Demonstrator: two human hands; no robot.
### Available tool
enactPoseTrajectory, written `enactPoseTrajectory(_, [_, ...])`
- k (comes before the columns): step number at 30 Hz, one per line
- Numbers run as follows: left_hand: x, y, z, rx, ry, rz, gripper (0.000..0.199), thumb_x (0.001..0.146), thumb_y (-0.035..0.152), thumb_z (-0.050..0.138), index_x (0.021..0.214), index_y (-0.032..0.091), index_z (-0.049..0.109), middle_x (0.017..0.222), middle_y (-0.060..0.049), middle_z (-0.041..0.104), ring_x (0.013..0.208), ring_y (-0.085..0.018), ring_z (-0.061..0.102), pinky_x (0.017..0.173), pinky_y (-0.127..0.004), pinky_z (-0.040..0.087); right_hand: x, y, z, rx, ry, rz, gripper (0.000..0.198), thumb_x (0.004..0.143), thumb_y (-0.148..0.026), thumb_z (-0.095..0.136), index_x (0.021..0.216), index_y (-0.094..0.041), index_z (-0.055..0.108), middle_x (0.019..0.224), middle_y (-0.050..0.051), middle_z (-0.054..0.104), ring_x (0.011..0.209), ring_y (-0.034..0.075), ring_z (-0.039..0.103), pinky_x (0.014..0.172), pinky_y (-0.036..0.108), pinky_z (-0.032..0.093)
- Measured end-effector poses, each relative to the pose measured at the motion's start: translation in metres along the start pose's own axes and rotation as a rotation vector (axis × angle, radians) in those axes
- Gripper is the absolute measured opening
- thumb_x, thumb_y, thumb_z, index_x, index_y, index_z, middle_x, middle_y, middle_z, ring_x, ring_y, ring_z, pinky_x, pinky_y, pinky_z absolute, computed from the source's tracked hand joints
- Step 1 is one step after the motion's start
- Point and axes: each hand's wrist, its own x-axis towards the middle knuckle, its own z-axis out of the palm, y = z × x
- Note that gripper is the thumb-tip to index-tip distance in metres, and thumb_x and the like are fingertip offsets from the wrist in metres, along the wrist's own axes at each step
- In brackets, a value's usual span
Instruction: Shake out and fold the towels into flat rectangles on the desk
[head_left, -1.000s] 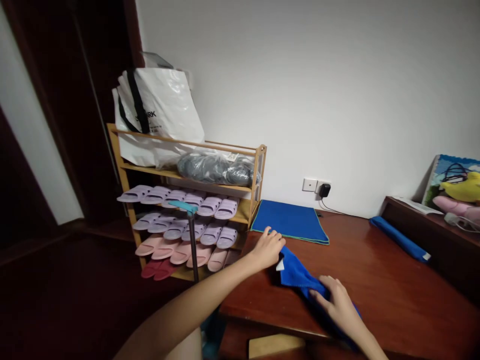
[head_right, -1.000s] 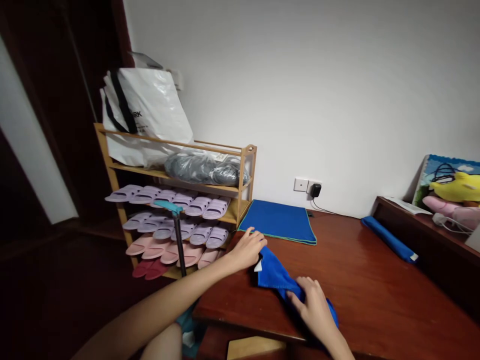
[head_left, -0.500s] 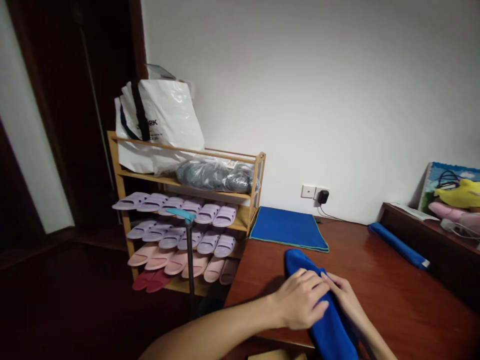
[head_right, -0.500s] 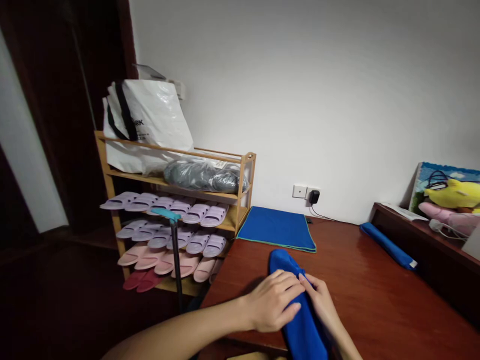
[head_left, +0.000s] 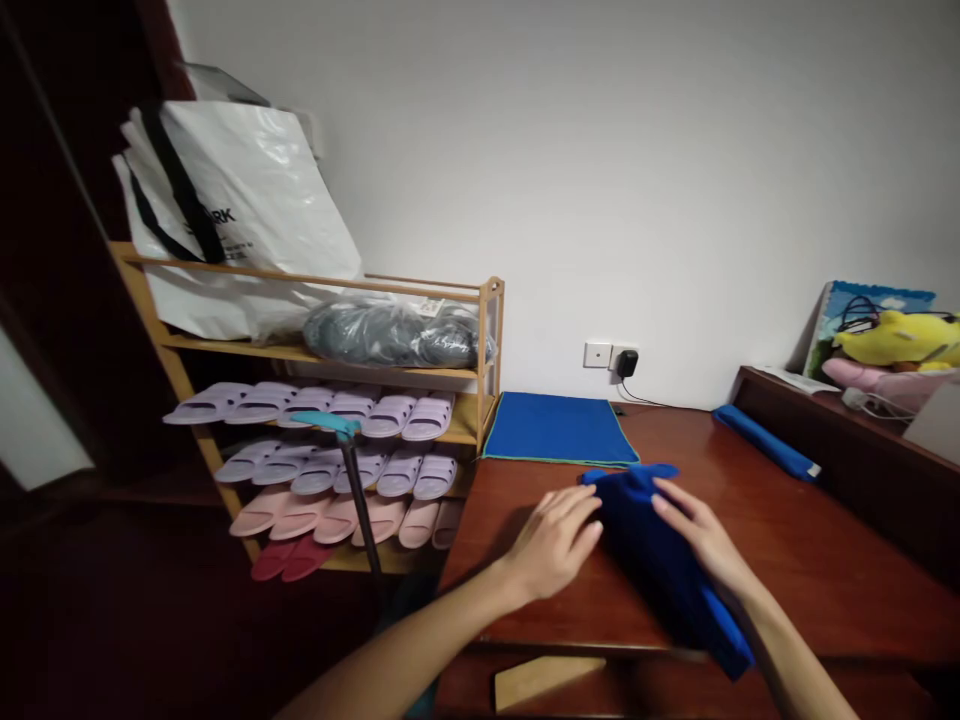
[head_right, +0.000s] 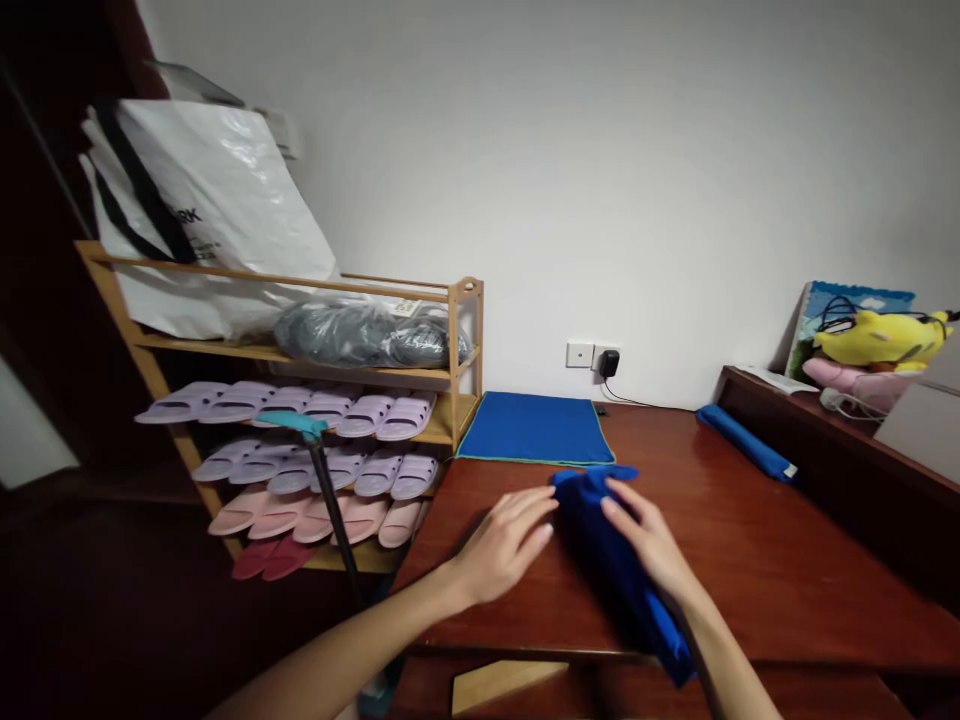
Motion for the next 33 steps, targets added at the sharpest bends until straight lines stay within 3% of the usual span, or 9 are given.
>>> enactPoseTrajectory(3, [-0.001, -0.003, -0.020, -0.071, 0.273, -0.017, 0.032, 0.097, 0.025, 0.032, 0.119, 0.017, 0.053, 0.123, -0.011, 0.057, 0.117, -0.021, 0.049, 0.100, -0.040, 0.037, -0.004, -0.014, 0.023, -0.109, -0.621, -0.102, 0.076, 0.079, -0.058, 0.055, 0.142, -0.023, 0.031, 0.147, 0.007, 0.029, 0.135, 0.020, 0.027, 0.114, 0.037, 0.019])
enactPoseTrajectory(5, [-0.008, -0.002, -0.026, -0.057, 0.306, -0.012, 0.031, 0.096, 0.024, 0.033, 0.116, 0.017, 0.055, 0.120, -0.011, 0.058, 0.115, -0.022, 0.050, 0.099, -0.041, 0.038, -0.005, -0.013, 0.036, -0.143, -0.757, -0.130, 0.070, 0.086, -0.055, 0.047, 0.144, -0.024, 0.024, 0.149, 0.005, 0.024, 0.135, 0.017, 0.028, 0.114, 0.036, 0.020])
enactPoseTrajectory(8, [-0.028, 0.000, -0.020, 0.040, 0.012, -0.014, 0.035, 0.095, 0.028, 0.039, 0.126, 0.019, 0.051, 0.134, -0.010, 0.050, 0.125, -0.025, 0.042, 0.103, -0.044, 0.033, -0.004, 0.005, 0.049, -0.381, -0.641, -0.143, 0.061, 0.088, -0.056, 0.040, 0.142, -0.029, 0.029, 0.149, 0.004, 0.026, 0.136, 0.019, 0.027, 0.114, 0.045, 0.015])
enactPoseTrajectory(11, [-0.048, -0.001, -0.004, 0.092, -0.342, -0.052, 0.059, 0.091, 0.041, 0.048, 0.144, 0.023, 0.029, 0.149, -0.009, 0.030, 0.136, -0.029, 0.026, 0.108, -0.053, 0.025, -0.008, 0.029, 0.055, -0.689, -0.567, -0.204, 0.058, 0.090, -0.058, 0.032, 0.142, -0.034, 0.027, 0.151, 0.000, 0.018, 0.140, 0.020, 0.013, 0.114, 0.050, 0.008])
enactPoseTrajectory(14, [-0.062, -0.007, 0.006, 0.090, -0.465, -0.111, 0.067, 0.088, 0.047, 0.052, 0.146, 0.031, 0.022, 0.151, -0.004, 0.024, 0.138, -0.031, 0.020, 0.108, -0.058, 0.020, -0.015, 0.045, 0.049, -0.780, -0.510, -0.209, 0.054, 0.092, -0.058, 0.025, 0.142, -0.039, 0.023, 0.151, -0.003, 0.016, 0.140, 0.017, 0.012, 0.114, 0.047, 0.012])
enactPoseTrajectory(21, [-0.073, -0.023, -0.001, 0.003, -0.455, -0.092, 0.059, 0.090, 0.047, 0.050, 0.143, 0.038, 0.026, 0.152, -0.001, 0.021, 0.138, -0.032, 0.018, 0.109, -0.059, 0.016, -0.002, 0.085, -0.030, -1.073, -0.166, -0.070, 0.061, 0.086, -0.065, 0.029, 0.138, -0.034, 0.036, 0.148, -0.001, 0.027, 0.138, 0.021, 0.022, 0.113, 0.048, 0.019])
enactPoseTrajectory(27, [-0.073, -0.025, -0.031, -0.086, -0.470, -0.081, 0.042, 0.093, 0.049, 0.044, 0.130, 0.030, 0.051, 0.142, -0.003, 0.043, 0.133, -0.029, 0.032, 0.110, -0.049, 0.025, 0.003, 0.143, -0.126, -1.186, -0.039, 0.026, 0.044, 0.081, -0.045, 0.045, 0.121, -0.033, 0.058, 0.145, 0.005, 0.031, 0.125, 0.027, 0.043, 0.099, 0.051, 0.038])
enactPoseTrajectory(30, [-0.074, -0.016, -0.043, -0.026, -0.284, -0.195, 0.033, 0.096, 0.041, 0.040, 0.106, 0.024, 0.067, 0.115, -0.002, 0.066, 0.117, -0.023, 0.054, 0.107, -0.041, 0.033, -0.007, 0.147, -0.111, -1.318, 0.208, -0.056, 0.043, 0.075, -0.047, 0.051, 0.107, -0.023, 0.067, 0.144, 0.012, 0.031, 0.129, 0.034, 0.037, 0.100, 0.058, 0.033])
enactPoseTrajectory(33, [-0.072, -0.009, -0.038, 0.158, -0.072, -0.278, 0.042, 0.097, 0.032, 0.036, 0.079, 0.021, 0.072, 0.084, -0.004, 0.073, 0.106, -0.025, 0.061, 0.110, -0.048, 0.027, -0.020, 0.112, -0.046, -1.215, 0.195, -0.155, 0.062, 0.082, -0.057, 0.041, 0.134, -0.025, 0.046, 0.147, 0.007, 0.021, 0.132, 0.028, 0.032, 0.105, 0.054, 0.031])
